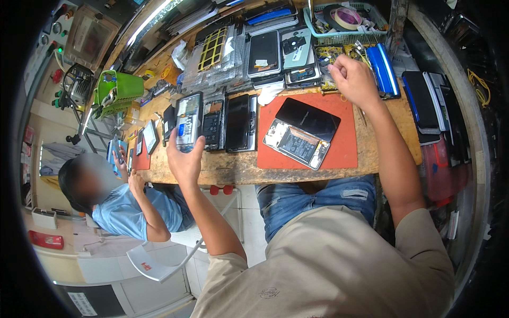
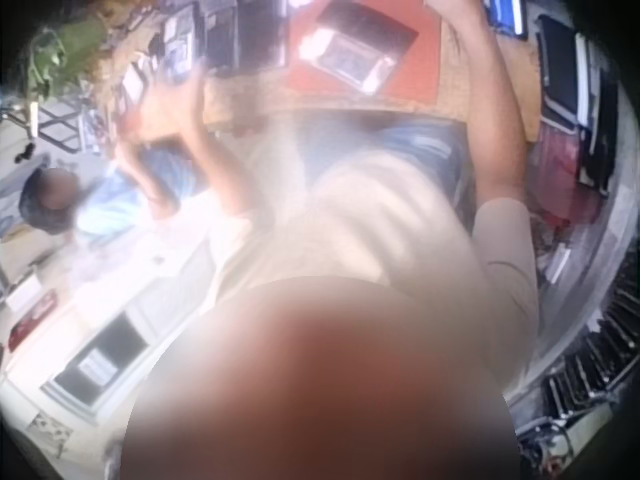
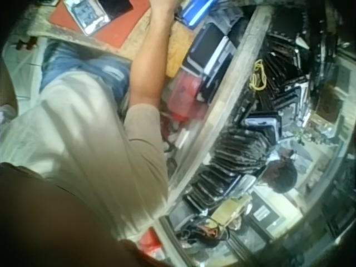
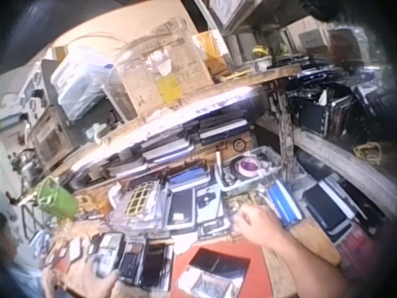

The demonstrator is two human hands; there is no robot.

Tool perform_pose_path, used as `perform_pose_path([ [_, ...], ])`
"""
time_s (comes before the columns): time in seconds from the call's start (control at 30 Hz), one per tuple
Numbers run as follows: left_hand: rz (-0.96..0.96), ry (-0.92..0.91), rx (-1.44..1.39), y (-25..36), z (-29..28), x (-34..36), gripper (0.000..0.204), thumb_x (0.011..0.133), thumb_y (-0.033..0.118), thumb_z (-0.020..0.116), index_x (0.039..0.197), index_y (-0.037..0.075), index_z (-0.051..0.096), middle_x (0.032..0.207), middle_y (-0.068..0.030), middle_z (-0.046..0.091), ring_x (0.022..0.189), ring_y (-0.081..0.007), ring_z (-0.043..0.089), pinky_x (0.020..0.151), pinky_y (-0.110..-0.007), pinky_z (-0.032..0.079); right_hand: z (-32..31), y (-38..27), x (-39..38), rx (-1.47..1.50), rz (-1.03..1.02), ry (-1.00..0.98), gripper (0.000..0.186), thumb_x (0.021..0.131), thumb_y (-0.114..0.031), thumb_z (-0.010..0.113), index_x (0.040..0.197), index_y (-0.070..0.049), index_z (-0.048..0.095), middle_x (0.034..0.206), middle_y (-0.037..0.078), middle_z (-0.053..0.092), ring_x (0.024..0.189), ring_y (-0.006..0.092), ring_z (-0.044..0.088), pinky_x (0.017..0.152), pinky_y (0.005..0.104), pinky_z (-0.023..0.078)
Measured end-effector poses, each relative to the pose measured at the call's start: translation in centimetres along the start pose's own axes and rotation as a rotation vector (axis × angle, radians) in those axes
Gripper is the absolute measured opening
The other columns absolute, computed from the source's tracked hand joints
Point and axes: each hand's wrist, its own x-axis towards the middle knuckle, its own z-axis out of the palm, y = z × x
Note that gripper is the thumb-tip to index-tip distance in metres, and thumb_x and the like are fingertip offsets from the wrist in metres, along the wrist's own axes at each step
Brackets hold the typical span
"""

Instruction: The person handles a smartphone, removes its back cover, and manipulates internal components on a cluttered workbench. They also handle a yellow grid-like frame and a black rectangular object, placing items on the table.

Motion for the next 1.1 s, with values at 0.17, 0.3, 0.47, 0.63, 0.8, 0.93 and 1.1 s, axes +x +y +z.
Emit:
perform_pose_path([
  [0.17, -0.037, -0.077, -0.013, 0.4, 2.5, -1.6, 0.087, 0.074, 0.041, 0.089, 0.147, 0.004, 0.06, 0.131, -0.0258, 0.064, 0.123, -0.0403, 0.063, 0.107, -0.047, 0.048, 0.0, 0.0, 0.0, -0.002, -0.003, -0.002, 0.022, 0.096, -0.02, 0.071, 0.085, -0.002, 0.066, 0.073, 0.016, 0.07, 0.069, 0.0362, 0.069, 0.064, 0.0455, 0.052],
  [0.3, -0.076, -0.063, 0.081, 0.3, 3.3, -1.4, 0.089, 0.073, 0.045, 0.087, 0.149, 0.009, 0.058, 0.132, -0.0248, 0.063, 0.124, -0.0415, 0.061, 0.107, -0.049, 0.048, 0.2, 0.1, -0.1, -0.009, 0.019, -0.009, 0.022, 0.096, -0.021, 0.071, 0.085, -0.002, 0.067, 0.073, 0.016, 0.07, 0.07, 0.0366, 0.07, 0.065, 0.0459, 0.052],
  [0.47, -0.072, -0.047, 0.15, 0.1, 3.8, -0.5, 0.092, 0.073, 0.045, 0.087, 0.151, 0.007, 0.055, 0.132, -0.0263, 0.062, 0.124, -0.0425, 0.061, 0.107, -0.049, 0.047, 0.3, 0.2, -0.1, -0.008, -0.035, 0.002, 0.023, 0.097, -0.02, 0.071, 0.086, -0.001, 0.064, 0.066, 0.013, 0.065, 0.059, 0.0287, 0.064, 0.059, 0.0415, 0.048],
  [0.63, -0.016, -0.011, 0.118, 1.7, 4.5, -1.4, 0.095, 0.073, 0.04, 0.088, 0.152, 0.004, 0.05, 0.133, -0.0276, 0.062, 0.125, -0.0434, 0.059, 0.107, -0.049, 0.047, 0.1, 0.2, -0.1, -0.025, 0.004, -0.026, 0.021, 0.096, -0.021, 0.071, 0.086, -0.002, 0.067, 0.074, 0.016, 0.07, 0.07, 0.0378, 0.069, 0.065, 0.0465, 0.052],
  [0.8, 0.019, -0.046, 0.102, 4.9, 5.9, -4.1, 0.095, 0.072, 0.037, 0.089, 0.151, 0.004, 0.048, 0.132, -0.0283, 0.061, 0.124, -0.0442, 0.059, 0.107, -0.05, 0.047, 0.1, 0.0, -0.1, -0.067, 0.028, -0.064, 0.02, 0.095, -0.02, 0.071, 0.087, -0.002, 0.067, 0.073, 0.016, 0.069, 0.07, 0.0374, 0.068, 0.064, 0.0464, 0.051],
  [0.93, 0.015, -0.113, 0.058, 6.2, 7.6, -5.1, 0.096, 0.071, 0.038, 0.089, 0.151, 0.004, 0.049, 0.131, -0.0286, 0.061, 0.123, -0.0448, 0.059, 0.107, -0.051, 0.047, 0.2, -0.1, -0.2, -0.027, 0.043, -0.061, 0.019, 0.095, -0.018, 0.073, 0.089, -0.002, 0.067, 0.072, 0.015, 0.068, 0.065, 0.0307, 0.068, 0.062, 0.0416, 0.049],
  [1.1, 0.039, -0.13, 0.123, 6.1, 9.1, -5.5, 0.089, 0.074, 0.044, 0.084, 0.147, 0.003, 0.054, 0.133, -0.0315, 0.058, 0.125, -0.0459, 0.055, 0.108, -0.054, 0.044, 0.1, -0.1, -0.2, -0.055, 0.028, -0.081, 0.019, 0.095, -0.018, 0.073, 0.087, -0.002, 0.066, 0.068, 0.013, 0.067, 0.06, 0.028, 0.065, 0.06, 0.0404, 0.048],
])
